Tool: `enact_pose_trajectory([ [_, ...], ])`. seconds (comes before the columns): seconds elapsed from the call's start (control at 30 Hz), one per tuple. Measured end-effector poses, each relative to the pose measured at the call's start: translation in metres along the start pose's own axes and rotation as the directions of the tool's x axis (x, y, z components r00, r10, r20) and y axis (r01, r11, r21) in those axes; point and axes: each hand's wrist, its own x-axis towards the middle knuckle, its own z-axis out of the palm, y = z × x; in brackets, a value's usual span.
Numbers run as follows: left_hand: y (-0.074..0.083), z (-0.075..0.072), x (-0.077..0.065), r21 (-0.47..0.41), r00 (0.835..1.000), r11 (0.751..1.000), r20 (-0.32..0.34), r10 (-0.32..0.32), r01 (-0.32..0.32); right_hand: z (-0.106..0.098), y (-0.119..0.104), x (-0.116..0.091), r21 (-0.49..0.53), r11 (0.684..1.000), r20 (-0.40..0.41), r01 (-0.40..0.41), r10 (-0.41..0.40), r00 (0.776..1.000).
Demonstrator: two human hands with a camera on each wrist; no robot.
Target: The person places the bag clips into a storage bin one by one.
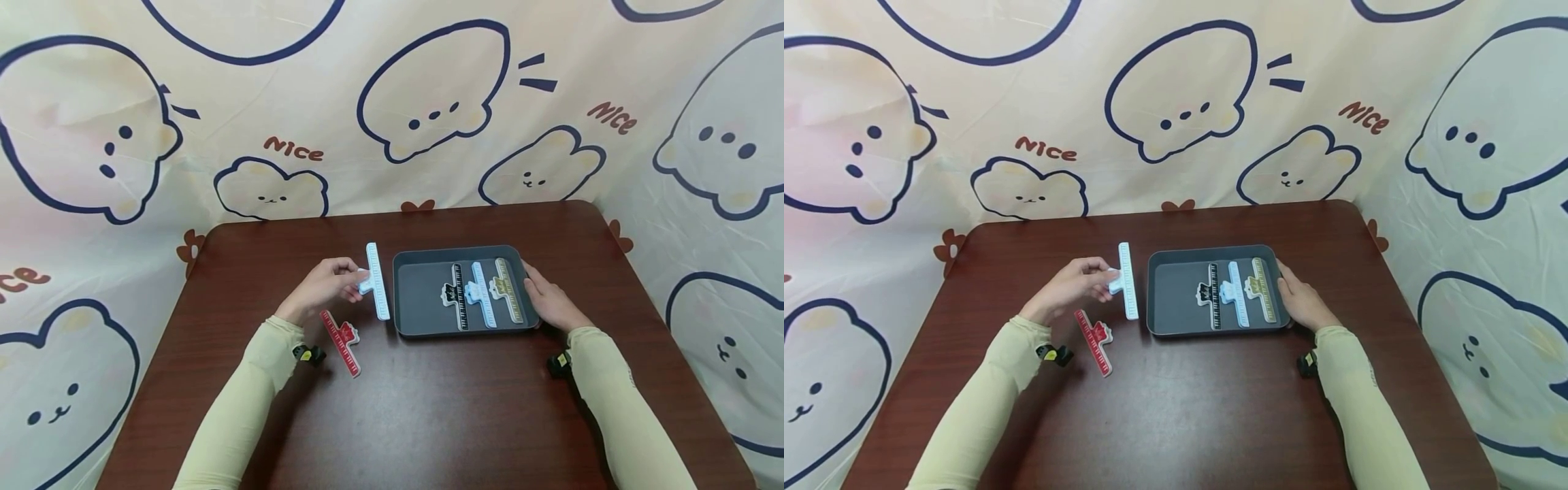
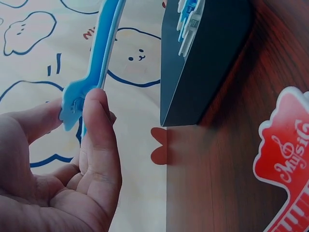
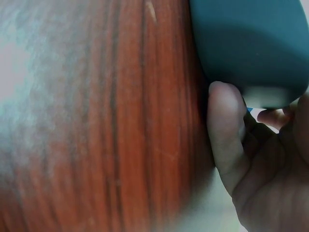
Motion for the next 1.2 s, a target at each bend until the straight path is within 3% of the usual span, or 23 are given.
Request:
enact_pose_trajectory([
  [0.3, 0.020, 0.006, -0.014, 0.011, 0.999, 1.000, 0.028, 0.018, -0.018, 0.001, 0.000, 0.000, -0.011, 1.000, -0.006, 0.009, -0.009, 1.000],
  [0.5, 0.026, 0.012, -0.015, 0.079, 1.000, 0.997, 0.011, 0.004, -0.004, 0.000, 0.000, 0.000, 0.000, 1.000, 0.007, -0.005, 0.005, 1.000],
  [0.73, 0.007, 0.020, 0.009, 0.122, 1.000, 0.992, -0.010, 0.020, -0.019, 0.000, -0.001, 0.000, 0.010, 1.000, 0.010, -0.003, 0.003, 1.000],
  [1.2, 0.018, 0.044, 0.029, 0.196, 0.999, 0.980, 0.034, 0.030, -0.036, 0.000, -0.001, 0.000, 0.007, 1.000, 0.004, -0.006, 0.006, 1.000],
])
